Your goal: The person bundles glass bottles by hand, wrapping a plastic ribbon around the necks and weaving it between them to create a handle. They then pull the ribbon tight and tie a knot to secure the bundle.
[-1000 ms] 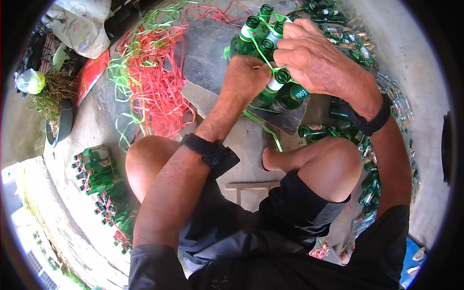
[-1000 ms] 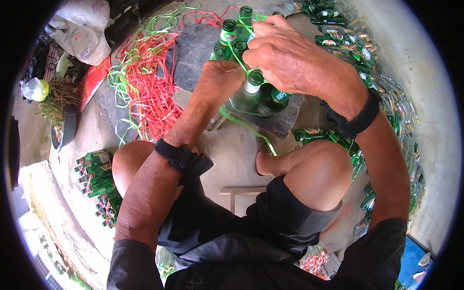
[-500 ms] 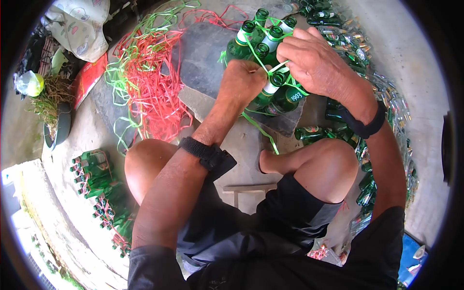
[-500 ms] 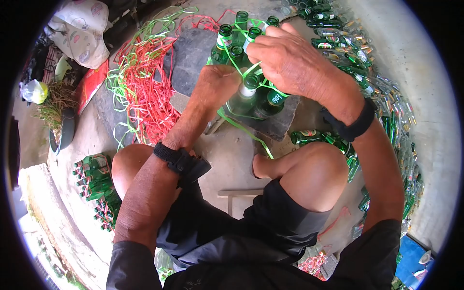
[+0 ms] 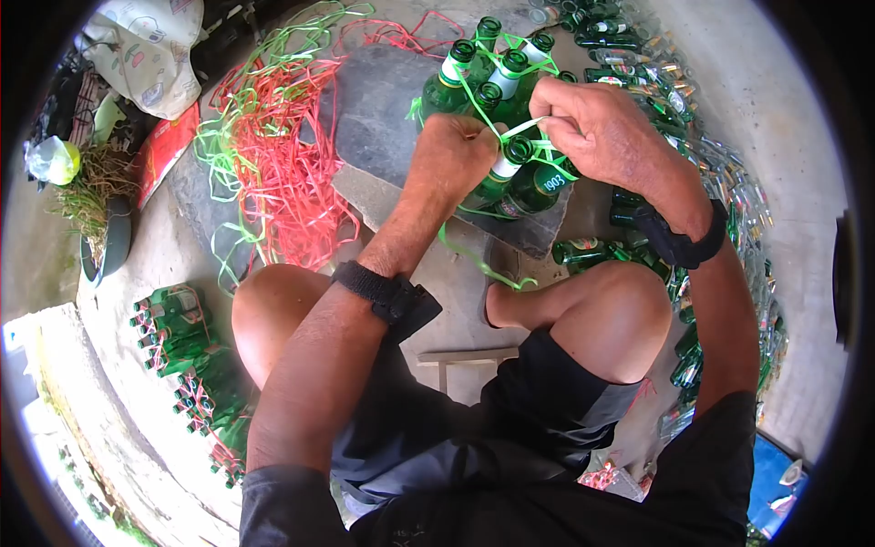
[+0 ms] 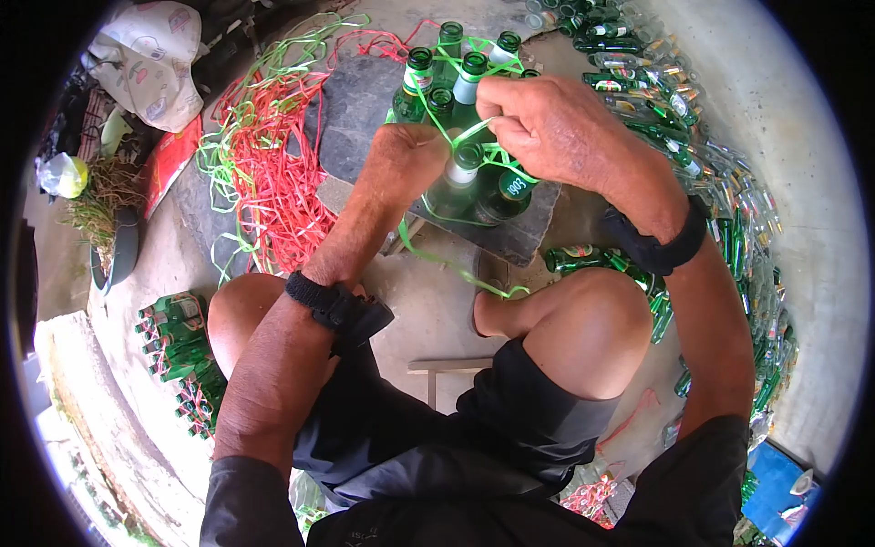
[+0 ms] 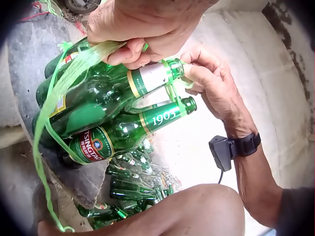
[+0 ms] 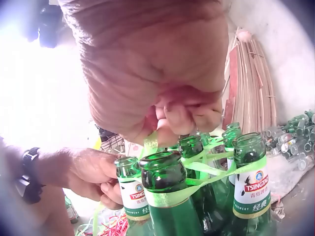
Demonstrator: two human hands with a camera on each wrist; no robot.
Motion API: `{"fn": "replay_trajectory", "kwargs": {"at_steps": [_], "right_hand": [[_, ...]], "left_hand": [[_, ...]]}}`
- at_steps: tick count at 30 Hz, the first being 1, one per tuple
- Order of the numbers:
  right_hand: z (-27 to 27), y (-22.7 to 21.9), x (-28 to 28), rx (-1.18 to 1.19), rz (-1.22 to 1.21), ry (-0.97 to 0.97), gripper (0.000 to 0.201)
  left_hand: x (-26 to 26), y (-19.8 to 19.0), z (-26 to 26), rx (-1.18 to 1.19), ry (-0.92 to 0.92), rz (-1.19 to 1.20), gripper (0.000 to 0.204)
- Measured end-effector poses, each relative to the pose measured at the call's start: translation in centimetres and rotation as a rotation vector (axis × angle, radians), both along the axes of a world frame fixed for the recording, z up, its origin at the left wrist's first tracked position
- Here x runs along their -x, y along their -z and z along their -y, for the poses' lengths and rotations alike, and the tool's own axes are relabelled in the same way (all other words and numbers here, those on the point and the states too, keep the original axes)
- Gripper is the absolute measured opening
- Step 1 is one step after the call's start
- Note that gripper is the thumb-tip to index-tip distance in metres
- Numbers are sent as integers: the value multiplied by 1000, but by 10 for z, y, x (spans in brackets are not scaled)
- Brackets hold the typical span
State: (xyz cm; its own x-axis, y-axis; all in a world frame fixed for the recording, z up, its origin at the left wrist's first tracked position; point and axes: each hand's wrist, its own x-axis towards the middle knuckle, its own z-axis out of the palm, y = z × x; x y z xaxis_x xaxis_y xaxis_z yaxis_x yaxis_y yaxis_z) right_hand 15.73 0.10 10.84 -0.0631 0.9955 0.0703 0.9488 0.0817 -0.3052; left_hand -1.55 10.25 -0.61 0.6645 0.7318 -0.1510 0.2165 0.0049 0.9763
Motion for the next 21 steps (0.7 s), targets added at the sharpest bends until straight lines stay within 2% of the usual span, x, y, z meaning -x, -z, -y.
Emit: {"fn": "replay_trajectory", "kwargs": {"at_steps": [4,6,9,21], "right_hand": [[1,10,-12,-142,20,-65,6],[4,11,-10,-230,133,-124,6],[10,6,-8,-185,128,-61,7],[13,9,-25,-215,40,-4,6]], "left_hand": [[-2,3,1,-5,-1,22,28],[-2,4,1,-11,0,29,28],[-1,4,1,-13,1,42,28],[7,-12,4,-58,16,10,27]]}}
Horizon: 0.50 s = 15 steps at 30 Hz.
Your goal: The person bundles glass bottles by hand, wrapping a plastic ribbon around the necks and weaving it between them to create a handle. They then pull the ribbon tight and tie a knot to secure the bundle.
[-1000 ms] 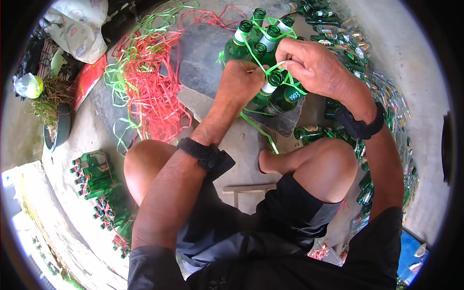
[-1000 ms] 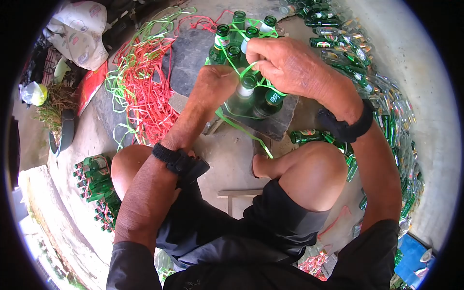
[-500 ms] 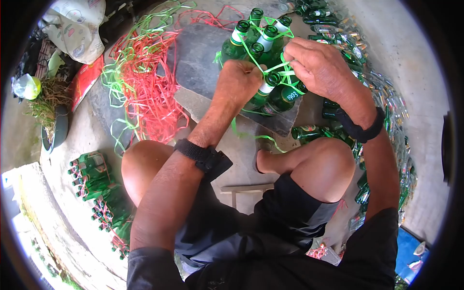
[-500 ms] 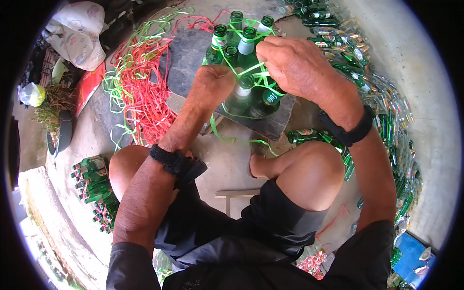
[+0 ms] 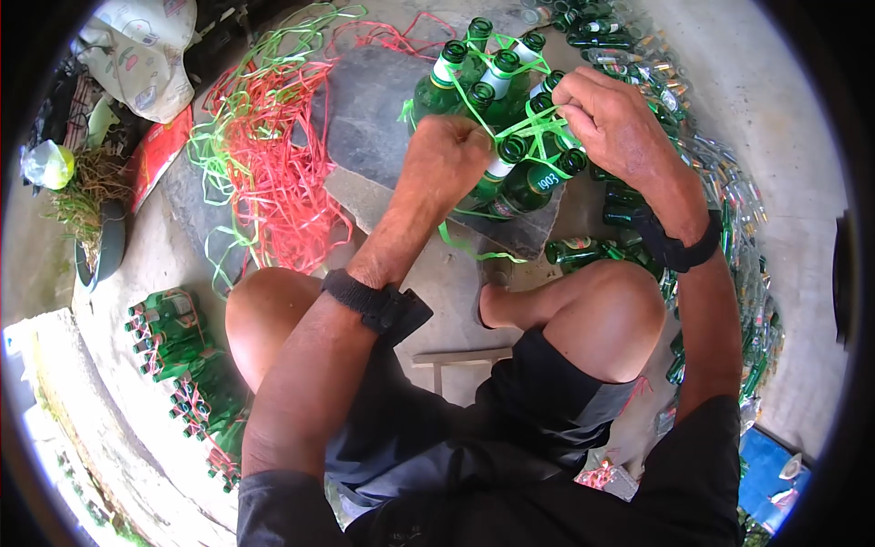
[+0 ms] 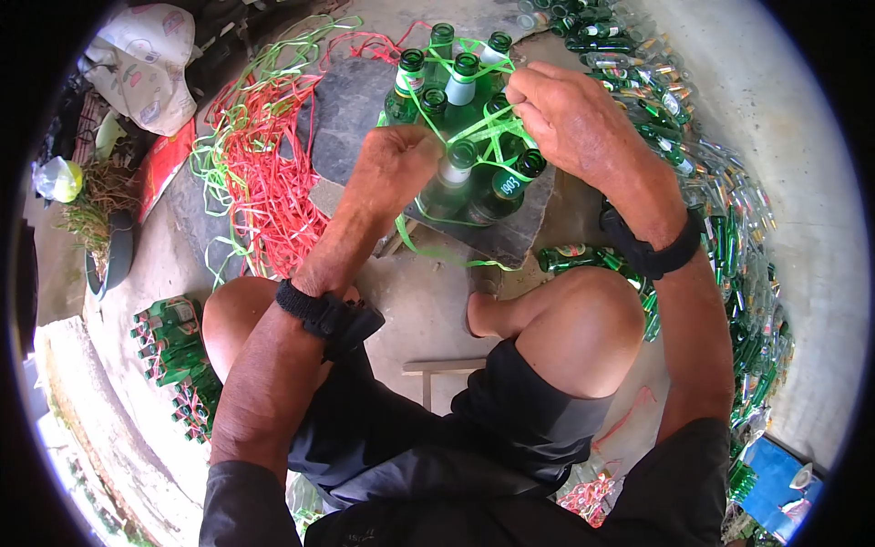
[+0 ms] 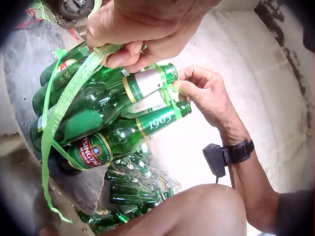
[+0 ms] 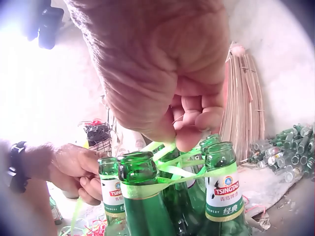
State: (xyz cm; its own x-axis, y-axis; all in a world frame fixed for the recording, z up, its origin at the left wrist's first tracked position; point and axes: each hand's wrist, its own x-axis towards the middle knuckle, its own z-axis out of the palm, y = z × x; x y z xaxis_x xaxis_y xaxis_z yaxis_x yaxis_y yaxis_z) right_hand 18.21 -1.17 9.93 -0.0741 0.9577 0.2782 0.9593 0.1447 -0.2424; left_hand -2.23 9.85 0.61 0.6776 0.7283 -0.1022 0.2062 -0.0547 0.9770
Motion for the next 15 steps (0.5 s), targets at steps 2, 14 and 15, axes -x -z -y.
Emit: {"fn": "replay_trajectory", "kwargs": {"at_steps": [2,14,15], "right_hand": [[-2,2,-2,-11,-6,2,6],[-18,15,-23,-23,-93,18,12],[-20,17,-26,-15,-102,10,13]], "left_hand": [[2,-1,0,-2,13,-16,26],[-2,-5,5,-49,-7,21,28],[-2,-6,5,-53,-10,22,27]]}}
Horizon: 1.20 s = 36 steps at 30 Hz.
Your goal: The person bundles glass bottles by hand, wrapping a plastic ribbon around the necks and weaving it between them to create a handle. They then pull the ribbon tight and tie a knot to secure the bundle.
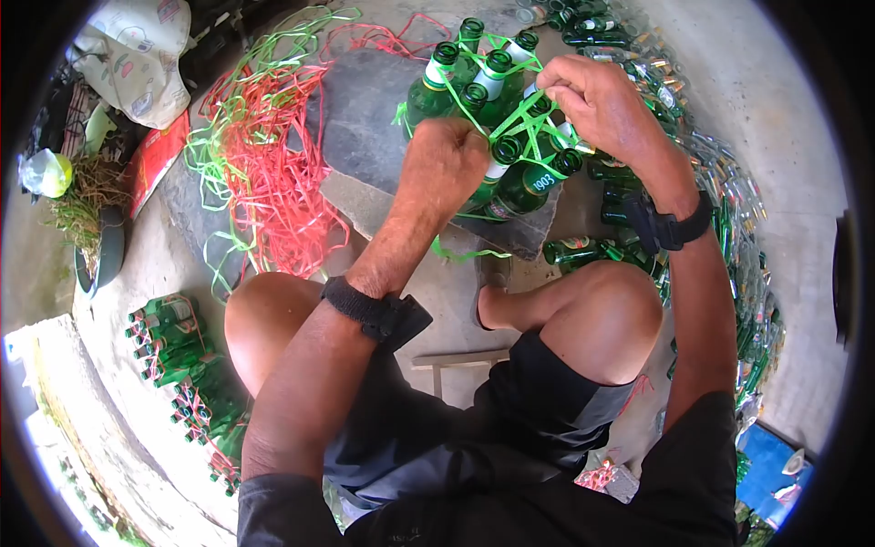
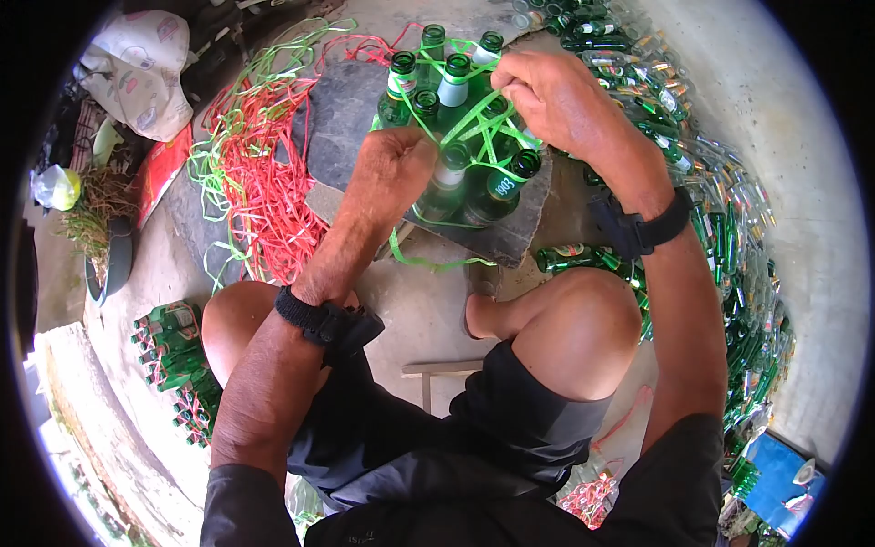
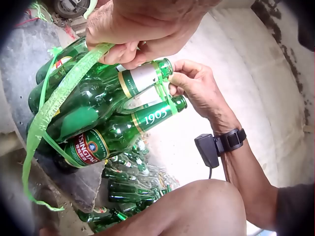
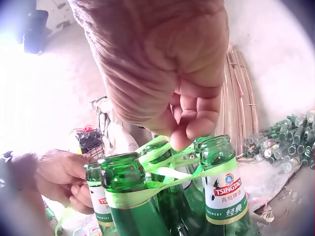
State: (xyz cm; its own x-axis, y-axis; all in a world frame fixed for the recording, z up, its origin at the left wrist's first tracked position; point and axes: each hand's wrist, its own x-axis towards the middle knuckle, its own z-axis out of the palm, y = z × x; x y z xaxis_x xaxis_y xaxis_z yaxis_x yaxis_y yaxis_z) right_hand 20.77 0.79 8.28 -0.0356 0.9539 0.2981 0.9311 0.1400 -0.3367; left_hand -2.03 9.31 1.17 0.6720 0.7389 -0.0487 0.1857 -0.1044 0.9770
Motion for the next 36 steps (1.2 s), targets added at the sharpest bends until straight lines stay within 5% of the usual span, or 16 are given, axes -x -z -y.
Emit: {"fn": "replay_trajectory", "kwargs": {"at_steps": [9,24,31,36], "right_hand": [[-16,-17,7,311,-340,117,14],[-25,-22,15,487,-17,74,28],[-19,-13,13,443,-69,61,28],[-7,6,10,109,41,-103,27]], "left_hand": [[-2,6,-2,-39,14,-13,27],[11,6,-9,24,24,-36,26],[14,8,-15,53,35,-36,26],[20,3,-12,103,5,-55,26]]}}
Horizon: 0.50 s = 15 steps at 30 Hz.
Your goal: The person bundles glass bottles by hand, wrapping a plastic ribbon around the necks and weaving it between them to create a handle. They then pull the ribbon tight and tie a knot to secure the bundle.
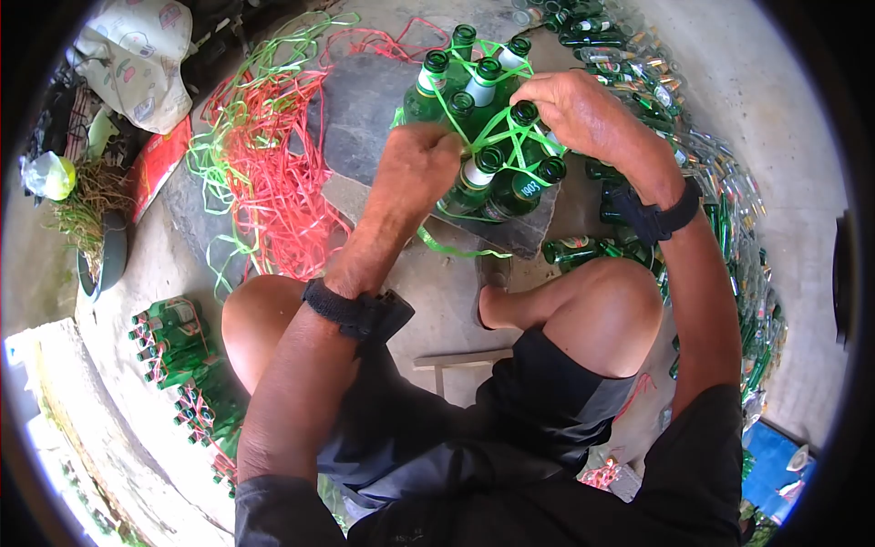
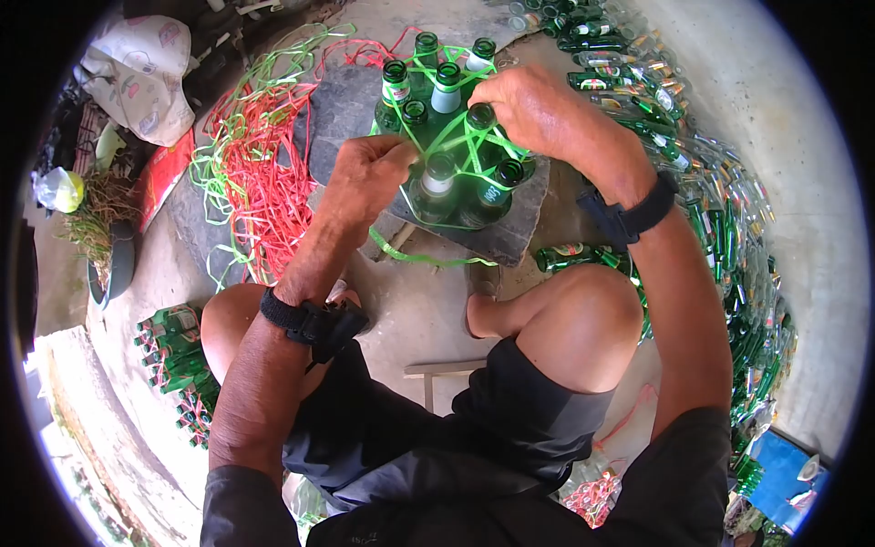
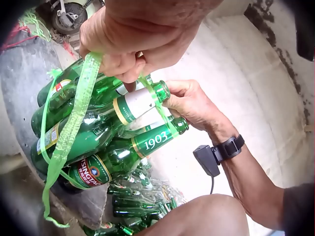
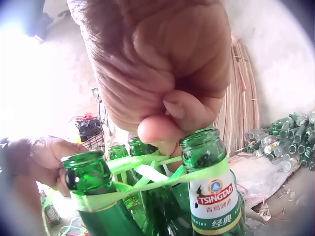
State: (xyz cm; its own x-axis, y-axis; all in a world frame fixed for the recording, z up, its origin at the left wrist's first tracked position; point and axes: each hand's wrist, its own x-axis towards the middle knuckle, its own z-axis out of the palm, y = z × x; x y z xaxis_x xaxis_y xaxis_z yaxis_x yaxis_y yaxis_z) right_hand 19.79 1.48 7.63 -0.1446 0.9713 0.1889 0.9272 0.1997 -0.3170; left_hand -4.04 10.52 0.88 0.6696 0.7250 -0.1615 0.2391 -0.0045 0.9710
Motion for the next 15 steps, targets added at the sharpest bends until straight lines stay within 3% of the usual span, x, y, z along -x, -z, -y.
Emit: {"fn": "replay_trajectory", "kwargs": {"at_steps": [10,12,15], "right_hand": [[35,-18,29,-153,127,123,18],[51,-36,51,-24,74,232,16],[69,-34,74,92,93,245,23]], "left_hand": [[12,-5,-3,121,62,24,27],[12,-3,-2,111,69,25,26],[11,-6,-1,98,67,15,24]]}}
